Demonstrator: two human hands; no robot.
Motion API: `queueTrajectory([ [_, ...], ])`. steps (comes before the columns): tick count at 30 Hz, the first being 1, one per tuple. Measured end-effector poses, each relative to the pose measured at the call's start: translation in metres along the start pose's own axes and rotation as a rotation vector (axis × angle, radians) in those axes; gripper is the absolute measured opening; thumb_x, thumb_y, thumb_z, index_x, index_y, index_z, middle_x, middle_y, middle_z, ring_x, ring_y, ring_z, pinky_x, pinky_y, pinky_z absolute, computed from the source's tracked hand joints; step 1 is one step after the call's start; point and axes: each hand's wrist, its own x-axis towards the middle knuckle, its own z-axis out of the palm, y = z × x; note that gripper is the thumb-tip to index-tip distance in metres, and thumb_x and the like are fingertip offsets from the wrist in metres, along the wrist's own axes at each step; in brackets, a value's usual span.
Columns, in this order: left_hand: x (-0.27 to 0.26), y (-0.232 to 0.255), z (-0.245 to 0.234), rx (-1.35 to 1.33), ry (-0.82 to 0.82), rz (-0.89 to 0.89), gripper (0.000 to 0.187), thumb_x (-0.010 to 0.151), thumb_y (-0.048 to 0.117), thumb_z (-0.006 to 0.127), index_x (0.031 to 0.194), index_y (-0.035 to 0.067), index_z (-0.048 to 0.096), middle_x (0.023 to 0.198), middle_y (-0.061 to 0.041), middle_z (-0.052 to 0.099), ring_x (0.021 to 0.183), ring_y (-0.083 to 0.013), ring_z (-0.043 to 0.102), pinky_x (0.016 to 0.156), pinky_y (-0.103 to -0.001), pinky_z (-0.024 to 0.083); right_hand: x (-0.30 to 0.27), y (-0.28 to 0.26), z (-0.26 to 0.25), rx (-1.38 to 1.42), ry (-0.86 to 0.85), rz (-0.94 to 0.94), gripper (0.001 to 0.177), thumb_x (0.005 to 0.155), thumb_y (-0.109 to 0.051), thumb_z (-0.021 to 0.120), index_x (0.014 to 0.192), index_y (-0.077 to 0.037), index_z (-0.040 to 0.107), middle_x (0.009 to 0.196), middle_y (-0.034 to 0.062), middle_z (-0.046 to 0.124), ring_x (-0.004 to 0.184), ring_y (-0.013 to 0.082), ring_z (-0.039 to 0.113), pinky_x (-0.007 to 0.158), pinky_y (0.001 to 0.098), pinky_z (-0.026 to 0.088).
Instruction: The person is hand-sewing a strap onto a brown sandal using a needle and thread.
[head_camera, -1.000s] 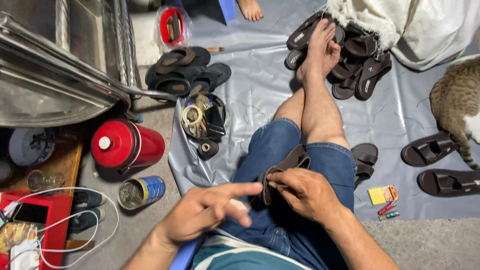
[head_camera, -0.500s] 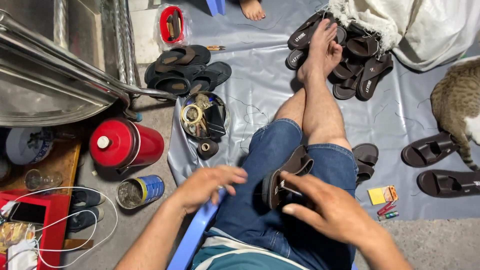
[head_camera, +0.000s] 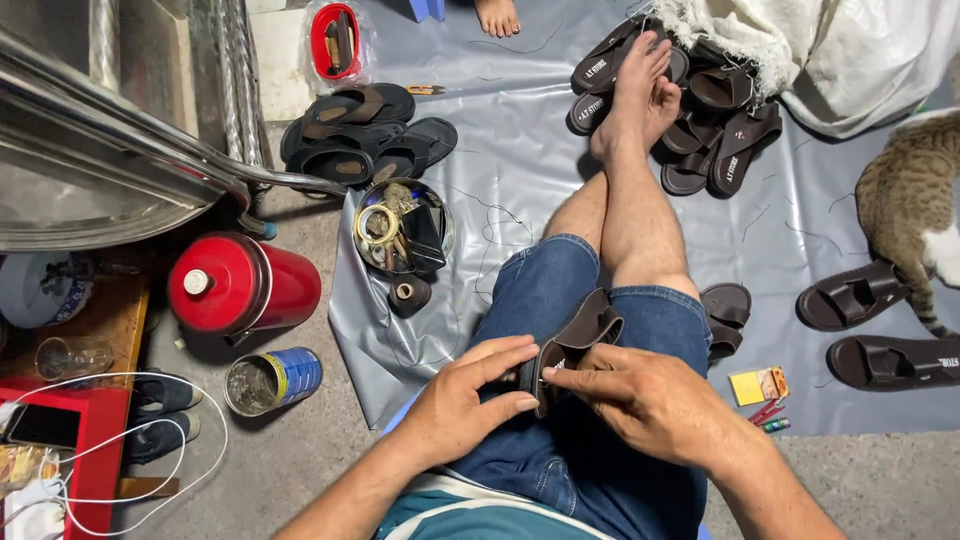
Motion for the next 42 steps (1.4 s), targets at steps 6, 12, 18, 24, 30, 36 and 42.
queueTrajectory([
  [6,0.001,-0.002,-0.001,-0.052,0.020,-0.015,0.043,0.076,0.014,0.068,0.118,0.017,0.057,0.126,-0.007,0.055,0.117,-0.0179,0.052,0.102,-0.030,0.035,0.011,0.005,-0.004,-0.150,0.004,-0.029,0.083,0.079,-0.055,0.033,0.141,-0.004,0.014,0.151,0.0057,0.009,0.139,0.0124,0.008,0.112,0.0250,0.004],
  [12,0.001,-0.011,0.001,-0.076,0.017,-0.051,0.043,0.075,0.014,0.069,0.117,0.018,0.059,0.126,-0.005,0.055,0.116,-0.0146,0.052,0.103,-0.028,0.033,-0.022,-0.021,0.018,1.001,0.080,0.107,0.070,0.086,-0.046,0.022,0.142,-0.005,0.010,0.150,0.0047,0.010,0.139,0.0125,0.007,0.113,0.0334,0.005],
  [18,-0.004,-0.014,0.010,-0.051,0.015,0.014,0.038,0.075,0.016,0.071,0.112,0.021,0.061,0.124,-0.006,0.056,0.114,-0.0163,0.054,0.101,-0.027,0.036,-0.012,-0.012,0.004,0.782,0.072,0.079,0.069,0.083,-0.037,0.029,0.142,-0.006,0.011,0.150,0.0037,0.010,0.139,0.0104,0.006,0.111,0.0272,0.005],
  [24,0.000,-0.019,0.012,-0.077,0.013,0.021,0.039,0.074,0.020,0.071,0.112,0.021,0.061,0.121,-0.002,0.056,0.113,-0.0134,0.053,0.100,-0.027,0.035,0.021,0.017,-0.012,0.064,-0.014,-0.030,0.083,0.077,-0.051,0.039,0.142,-0.006,0.014,0.151,0.0056,0.010,0.140,0.0131,0.006,0.111,0.0271,0.006],
  [30,-0.002,-0.022,0.016,-0.076,0.014,0.020,0.040,0.073,0.021,0.073,0.111,0.025,0.061,0.118,0.001,0.057,0.112,-0.0114,0.053,0.098,-0.025,0.037,-0.029,-0.023,0.024,0.619,0.036,0.059,0.078,0.080,-0.049,0.028,0.142,-0.004,0.012,0.151,0.0065,0.010,0.139,0.0134,0.007,0.111,0.0281,0.005],
  [36,-0.019,-0.021,0.005,-0.180,0.192,-0.284,0.032,0.070,0.013,0.074,0.102,0.017,0.071,0.094,0.002,0.067,0.085,-0.0072,0.061,0.080,-0.016,0.045,-0.021,-0.018,0.020,0.420,0.057,0.032,0.078,0.080,-0.049,0.031,0.141,-0.003,0.016,0.150,0.0063,0.012,0.139,0.0134,0.009,0.112,0.0273,0.006],
  [42,-0.027,-0.006,-0.022,0.100,-0.218,-0.555,0.013,0.075,0.023,0.069,0.086,0.021,0.076,0.078,0.008,0.064,0.071,-0.0040,0.059,0.069,-0.016,0.044,-0.021,-0.018,0.023,0.610,0.051,0.056,0.077,0.082,-0.049,0.028,0.141,-0.002,0.015,0.150,0.0081,0.012,0.139,0.0142,0.008,0.112,0.0281,0.005],
])
